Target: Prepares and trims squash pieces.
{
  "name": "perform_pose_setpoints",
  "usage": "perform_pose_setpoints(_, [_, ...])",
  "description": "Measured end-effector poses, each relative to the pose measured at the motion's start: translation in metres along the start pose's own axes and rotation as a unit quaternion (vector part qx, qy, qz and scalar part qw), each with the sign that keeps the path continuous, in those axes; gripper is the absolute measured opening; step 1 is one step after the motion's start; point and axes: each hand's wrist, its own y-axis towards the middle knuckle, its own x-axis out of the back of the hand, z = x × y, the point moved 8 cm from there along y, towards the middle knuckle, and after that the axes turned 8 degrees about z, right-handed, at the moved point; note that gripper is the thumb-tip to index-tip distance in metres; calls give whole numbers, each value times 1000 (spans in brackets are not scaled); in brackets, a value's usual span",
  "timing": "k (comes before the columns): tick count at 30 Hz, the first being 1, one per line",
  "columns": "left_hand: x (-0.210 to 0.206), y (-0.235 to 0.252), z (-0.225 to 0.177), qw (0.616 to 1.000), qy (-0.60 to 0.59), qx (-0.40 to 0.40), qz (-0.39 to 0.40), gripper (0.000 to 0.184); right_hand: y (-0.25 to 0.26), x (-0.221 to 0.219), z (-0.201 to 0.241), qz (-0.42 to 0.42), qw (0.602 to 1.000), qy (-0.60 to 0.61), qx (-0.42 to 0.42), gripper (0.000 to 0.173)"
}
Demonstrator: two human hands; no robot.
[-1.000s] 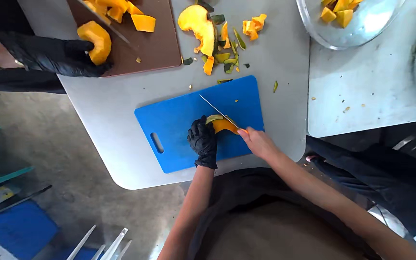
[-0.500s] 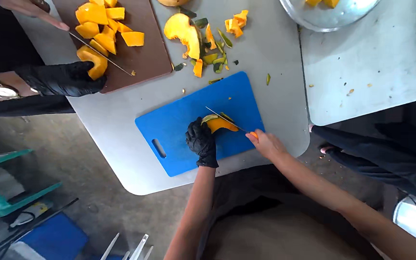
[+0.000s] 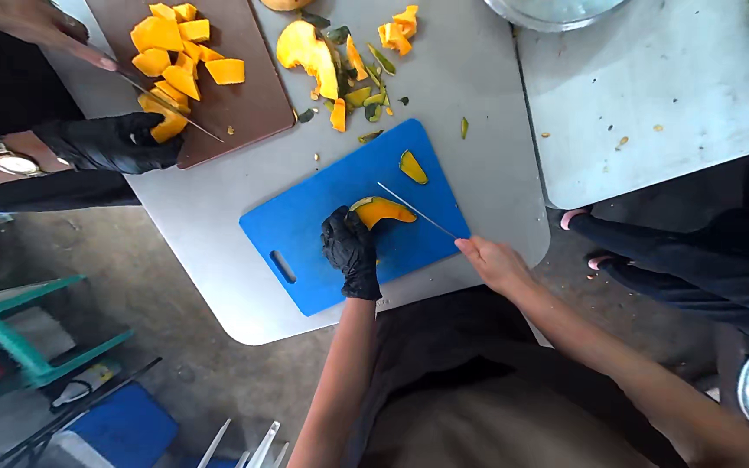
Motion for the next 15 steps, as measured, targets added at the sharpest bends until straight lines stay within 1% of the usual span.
perform_pose_setpoints(3, [1, 7, 1, 999, 5, -5, 48, 42, -3, -12, -1, 9, 1000, -15, -4, 62])
perform_pose_setpoints(5, [-1, 8, 5, 998, 7, 1, 64, 42, -4, -17, -1, 8, 1000, -13, -9, 63])
perform_pose_setpoints(7, [-3, 6, 7, 999, 0, 0, 52, 41, -3, -22, -1, -2, 1000, -15, -22, 63])
perform_pose_setpoints(11, [-8, 2, 12, 1000, -11, -13, -1, 42, 4, -30, 0, -28, 997, -40, -56, 63])
perform_pose_setpoints(15, [-9, 1, 12, 998, -23, -32, -38, 42, 33, -29, 23, -11, 996, -24, -86, 60])
